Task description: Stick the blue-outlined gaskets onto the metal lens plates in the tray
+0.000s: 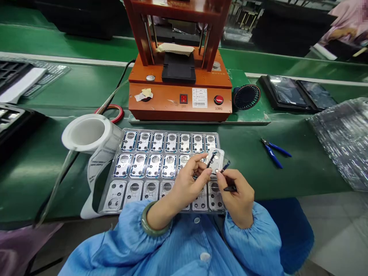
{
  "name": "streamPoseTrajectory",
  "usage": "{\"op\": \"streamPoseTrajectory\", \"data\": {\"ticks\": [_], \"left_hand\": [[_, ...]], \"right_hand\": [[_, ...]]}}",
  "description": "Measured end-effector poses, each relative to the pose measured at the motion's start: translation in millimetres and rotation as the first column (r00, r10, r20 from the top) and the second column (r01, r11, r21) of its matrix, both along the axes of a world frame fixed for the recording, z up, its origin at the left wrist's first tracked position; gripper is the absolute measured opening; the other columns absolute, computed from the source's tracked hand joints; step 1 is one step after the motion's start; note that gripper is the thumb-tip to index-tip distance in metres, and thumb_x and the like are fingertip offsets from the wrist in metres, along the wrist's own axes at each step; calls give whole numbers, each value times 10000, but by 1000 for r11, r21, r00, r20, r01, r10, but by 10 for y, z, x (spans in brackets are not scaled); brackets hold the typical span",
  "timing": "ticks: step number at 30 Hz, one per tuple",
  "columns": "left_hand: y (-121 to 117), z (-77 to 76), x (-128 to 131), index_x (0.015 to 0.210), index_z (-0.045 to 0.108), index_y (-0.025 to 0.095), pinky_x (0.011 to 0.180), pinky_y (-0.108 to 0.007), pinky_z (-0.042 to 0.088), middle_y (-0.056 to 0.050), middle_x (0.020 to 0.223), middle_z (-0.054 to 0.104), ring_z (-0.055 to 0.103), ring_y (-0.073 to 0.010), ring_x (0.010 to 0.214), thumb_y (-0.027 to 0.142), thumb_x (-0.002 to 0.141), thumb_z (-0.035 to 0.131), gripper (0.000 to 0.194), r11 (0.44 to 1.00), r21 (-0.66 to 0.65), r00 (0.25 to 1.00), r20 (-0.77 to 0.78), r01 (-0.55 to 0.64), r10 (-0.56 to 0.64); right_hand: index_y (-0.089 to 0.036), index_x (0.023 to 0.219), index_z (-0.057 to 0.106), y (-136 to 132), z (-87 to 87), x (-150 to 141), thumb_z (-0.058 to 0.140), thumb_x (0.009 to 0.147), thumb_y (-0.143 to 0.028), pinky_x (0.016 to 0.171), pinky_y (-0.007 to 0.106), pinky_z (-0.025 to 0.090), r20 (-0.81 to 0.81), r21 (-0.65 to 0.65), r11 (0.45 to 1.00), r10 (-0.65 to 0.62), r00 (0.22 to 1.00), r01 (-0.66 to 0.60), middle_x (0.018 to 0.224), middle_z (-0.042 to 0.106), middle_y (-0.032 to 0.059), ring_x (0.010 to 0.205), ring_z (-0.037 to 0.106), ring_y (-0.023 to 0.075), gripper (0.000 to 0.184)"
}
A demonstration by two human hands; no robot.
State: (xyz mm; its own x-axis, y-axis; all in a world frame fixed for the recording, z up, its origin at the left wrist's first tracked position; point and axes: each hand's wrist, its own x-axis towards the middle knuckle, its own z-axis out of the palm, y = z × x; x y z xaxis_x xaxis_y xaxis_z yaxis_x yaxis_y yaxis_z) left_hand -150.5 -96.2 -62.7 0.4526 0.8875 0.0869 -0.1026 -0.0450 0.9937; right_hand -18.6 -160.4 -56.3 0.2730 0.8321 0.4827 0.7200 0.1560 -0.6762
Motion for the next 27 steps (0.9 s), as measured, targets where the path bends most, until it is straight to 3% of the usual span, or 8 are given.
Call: {"op": "streamPoseTrajectory", "data": {"ticks": [4,13,27], "left_hand": [[5,2,-9,1213,467,190,632,-233,509,28,752,529,608,-101,669,230,900,520,320,999,0,999,6,-33,33],[9,-51,2,1231,460,190,700,-259,545,22,775,540,637,-109,688,251,909,502,330,1000,-13,999,32,-15,15],[-5,-29,-20,1119,535,180,651,-256,519,8,714,622,629,-124,637,336,890,530,277,992,-79,995,-35,-94,91]], "right_hand": [[-174,885,578,45,-7,14,578,877,-127,597,210,451,39,-6,997,74,997,-74,750,606,-6,618,559,93,48],[-186,902,573,54,-10,31,580,875,-116,605,214,473,96,49,994,88,991,-93,760,621,1,638,587,106,76],[-195,910,577,70,10,1,573,879,-109,620,222,506,116,87,987,125,985,-136,759,649,7,653,624,122,92]]}}
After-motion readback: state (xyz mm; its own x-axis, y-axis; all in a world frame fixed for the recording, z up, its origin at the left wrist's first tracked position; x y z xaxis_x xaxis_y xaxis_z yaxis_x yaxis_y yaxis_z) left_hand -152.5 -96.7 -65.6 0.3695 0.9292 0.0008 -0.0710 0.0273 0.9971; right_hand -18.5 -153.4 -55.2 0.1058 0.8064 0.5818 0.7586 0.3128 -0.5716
